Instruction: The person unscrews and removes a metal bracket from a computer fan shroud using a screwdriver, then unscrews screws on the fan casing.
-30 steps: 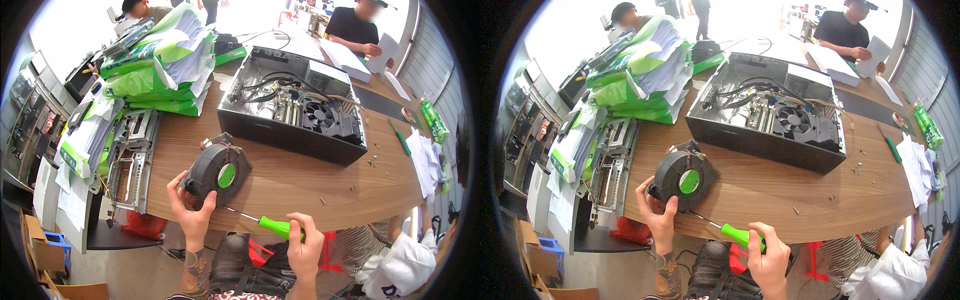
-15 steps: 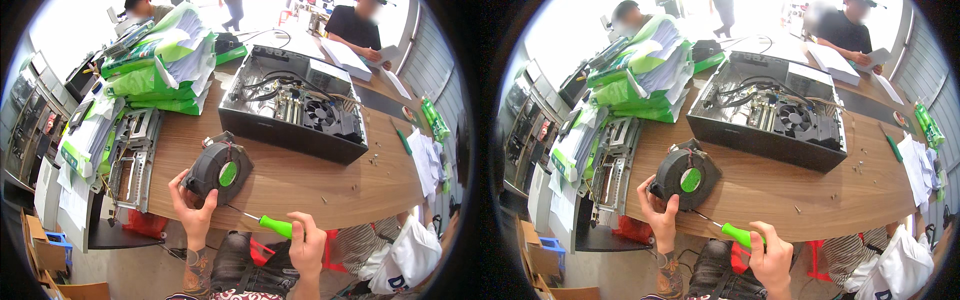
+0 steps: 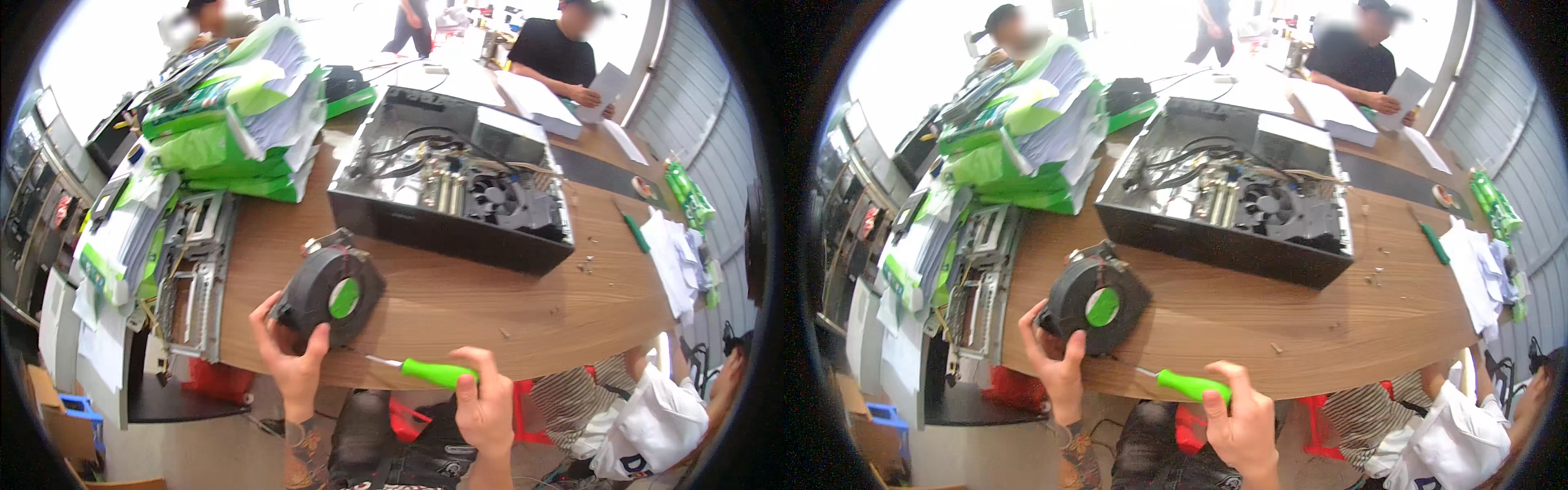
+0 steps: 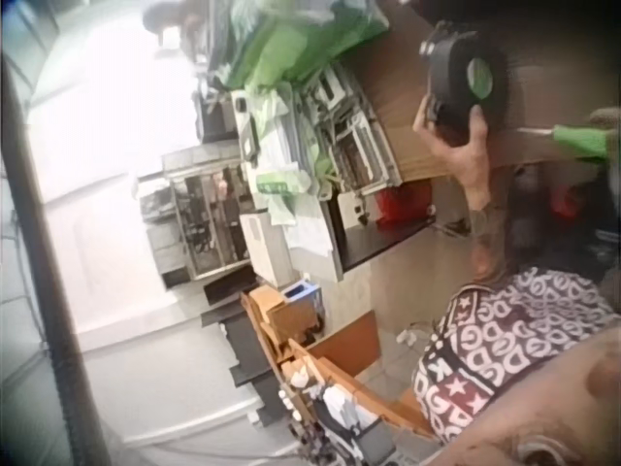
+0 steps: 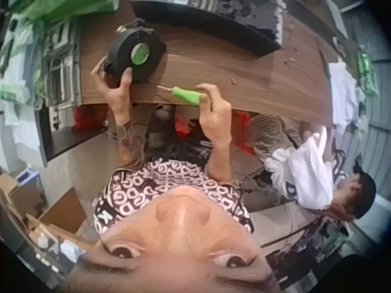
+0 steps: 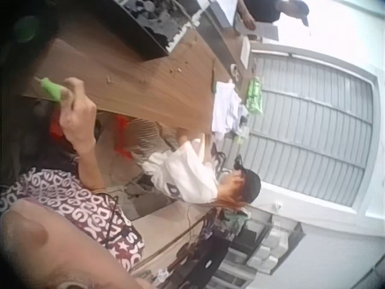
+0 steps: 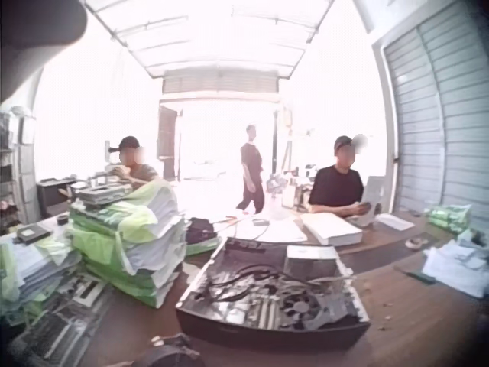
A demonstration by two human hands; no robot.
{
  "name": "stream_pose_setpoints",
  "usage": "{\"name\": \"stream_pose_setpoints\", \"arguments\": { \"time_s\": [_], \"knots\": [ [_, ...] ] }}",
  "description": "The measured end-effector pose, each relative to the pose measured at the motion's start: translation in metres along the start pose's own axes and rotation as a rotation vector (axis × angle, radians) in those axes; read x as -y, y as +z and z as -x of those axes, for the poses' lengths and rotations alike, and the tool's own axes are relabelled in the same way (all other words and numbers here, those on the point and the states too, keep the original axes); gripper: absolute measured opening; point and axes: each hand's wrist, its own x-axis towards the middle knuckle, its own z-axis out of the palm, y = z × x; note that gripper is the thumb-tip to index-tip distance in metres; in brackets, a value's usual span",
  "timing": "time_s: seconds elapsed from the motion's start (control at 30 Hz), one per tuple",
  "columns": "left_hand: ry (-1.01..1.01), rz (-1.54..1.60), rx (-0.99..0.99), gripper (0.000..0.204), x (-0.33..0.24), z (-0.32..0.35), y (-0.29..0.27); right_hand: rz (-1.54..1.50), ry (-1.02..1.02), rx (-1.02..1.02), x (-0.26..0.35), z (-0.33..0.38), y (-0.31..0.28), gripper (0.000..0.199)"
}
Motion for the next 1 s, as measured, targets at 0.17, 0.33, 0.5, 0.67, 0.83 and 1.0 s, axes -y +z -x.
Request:
{"name": "stream_pose_setpoints", "arguments": {
  "time_s": [0.17,0.33,0.5,0.67,0.83,1.0],
  "knots": [
    [0.006,-0.064,-0.017,0.069,-0.003,0.0,-0.003,0.031,-0.125,-0.097,0.001,-0.004,0.013,0.018],
    [-0.011,-0.056,-0.019,0.069,0.0,0.001,-0.001,-0.07,-0.256,-0.107,-0.002,-0.002,0.012,0.041],
    [-0.007,-0.071,-0.023,0.069,0.001,0.001,-0.002,-0.234,-0.379,-0.121,-0.007,0.004,0.022,0.046],
    [-0.006,-0.067,-0.027,0.068,0.001,0.002,-0.001,-0.207,-0.334,-0.041,-0.009,0.001,0.011,0.045],
    [0.003,-0.066,-0.029,0.069,-0.001,0.001,0.0,-0.231,-0.214,-0.091,-0.01,0.004,0.013,0.037],
    [0.014,-0.078,-0.011,0.069,0.002,-0.001,-0.004,-0.228,-0.02,-0.073,-0.003,0.005,0.013,0.031]
  ]
}}
